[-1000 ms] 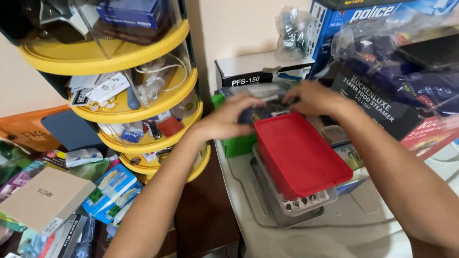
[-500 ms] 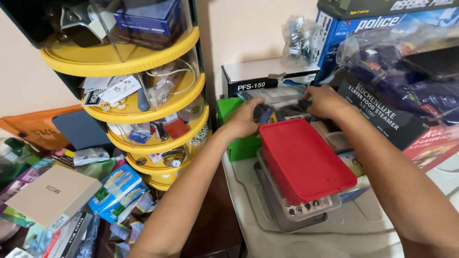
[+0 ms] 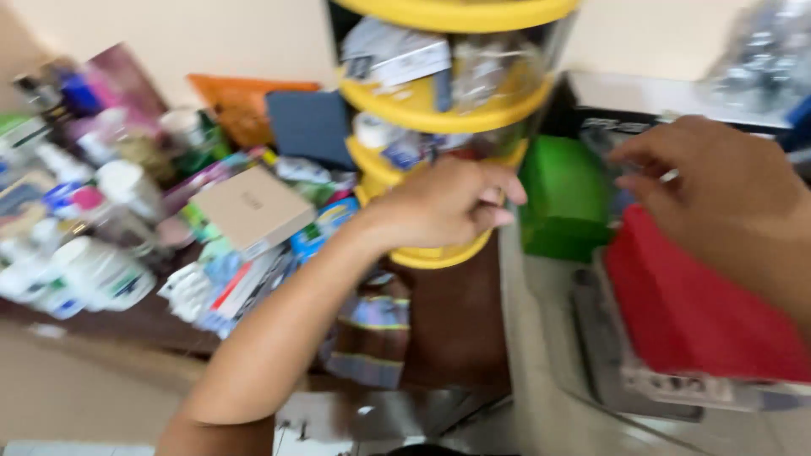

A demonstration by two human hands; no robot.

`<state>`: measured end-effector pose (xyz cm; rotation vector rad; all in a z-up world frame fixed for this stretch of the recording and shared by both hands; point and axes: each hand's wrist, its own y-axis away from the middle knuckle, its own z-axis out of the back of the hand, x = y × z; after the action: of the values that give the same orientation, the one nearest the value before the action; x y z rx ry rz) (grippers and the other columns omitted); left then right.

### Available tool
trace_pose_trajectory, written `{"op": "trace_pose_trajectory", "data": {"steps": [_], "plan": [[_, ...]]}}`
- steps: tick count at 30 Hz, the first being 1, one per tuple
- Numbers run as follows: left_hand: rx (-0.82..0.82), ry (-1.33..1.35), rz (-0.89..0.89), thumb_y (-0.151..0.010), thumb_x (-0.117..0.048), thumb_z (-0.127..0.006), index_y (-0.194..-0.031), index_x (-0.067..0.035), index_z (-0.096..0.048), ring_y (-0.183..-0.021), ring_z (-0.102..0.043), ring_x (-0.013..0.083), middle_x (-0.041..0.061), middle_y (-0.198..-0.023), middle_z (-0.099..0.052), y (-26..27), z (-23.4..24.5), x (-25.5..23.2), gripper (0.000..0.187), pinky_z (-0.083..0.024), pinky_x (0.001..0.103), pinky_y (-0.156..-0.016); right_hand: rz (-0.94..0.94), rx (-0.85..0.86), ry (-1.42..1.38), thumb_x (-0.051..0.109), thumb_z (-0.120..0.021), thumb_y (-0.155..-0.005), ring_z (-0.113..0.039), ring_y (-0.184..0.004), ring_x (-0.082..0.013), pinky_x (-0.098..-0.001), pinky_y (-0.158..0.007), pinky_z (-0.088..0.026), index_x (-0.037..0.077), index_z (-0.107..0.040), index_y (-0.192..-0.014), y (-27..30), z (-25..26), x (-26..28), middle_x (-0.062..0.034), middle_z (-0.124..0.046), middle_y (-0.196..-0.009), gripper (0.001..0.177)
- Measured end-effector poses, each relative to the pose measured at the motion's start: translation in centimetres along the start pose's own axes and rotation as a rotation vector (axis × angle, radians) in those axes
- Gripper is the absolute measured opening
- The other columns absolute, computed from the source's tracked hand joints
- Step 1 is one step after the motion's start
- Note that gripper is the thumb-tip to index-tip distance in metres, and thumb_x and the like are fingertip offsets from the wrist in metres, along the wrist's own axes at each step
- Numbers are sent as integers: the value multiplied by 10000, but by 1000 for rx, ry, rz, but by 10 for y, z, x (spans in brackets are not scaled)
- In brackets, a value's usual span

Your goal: Organizing and sorting various small items, including boxes, plastic containers, and bags of parts on a cluttered desk.

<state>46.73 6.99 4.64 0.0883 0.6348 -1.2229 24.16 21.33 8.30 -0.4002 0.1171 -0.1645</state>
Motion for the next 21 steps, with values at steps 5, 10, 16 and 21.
{"op": "trace_pose_trajectory", "data": {"steps": [5, 10, 16, 21], "plan": [[-287, 116, 19, -964, -152, -554, -937, -145, -626, -605, -636, 103, -19, -844, -670, 81, 55, 20, 77, -459, 274, -596, 198, 70, 100, 375, -519, -945, -647, -971, -228, -437, -713, -540, 310, -645, -1089, -11, 20, 113, 60, -626, -1063, 202], [-401, 69, 156, -834, 100, -458, -1281, -106, -482, -747, -521, 196, 53, -830, -506, 150, 83, 61, 492, -412, 321, -648, 407, 24, 135, 353, -512, -932, -677, -778, -301, -468, -645, -515, 290, -631, -969, -44, 10, 200, -36, -685, -816, 140], [-474, -51, 319, -840, -65, -617, -1261, -88, -559, -931, -591, 265, 111, -976, -589, 216, 68, 139, 426, -447, 411, -786, 519, 39, -205, 54, -532, -878, -612, -869, -381, -566, -540, -471, 211, -644, -1125, -75, -60, 270, -90, -603, -933, 313], [-670, 258, 710, -901, -336, -661, -1245, -68, -541, -992, -678, 407, 237, -1047, -673, 256, 31, 167, 452, -536, 518, -846, 185, 310, -551, 340, -615, -906, -630, -1108, -380, -501, -934, -501, 160, -572, -1265, -100, -180, 292, -184, -667, -1129, 404]]}}
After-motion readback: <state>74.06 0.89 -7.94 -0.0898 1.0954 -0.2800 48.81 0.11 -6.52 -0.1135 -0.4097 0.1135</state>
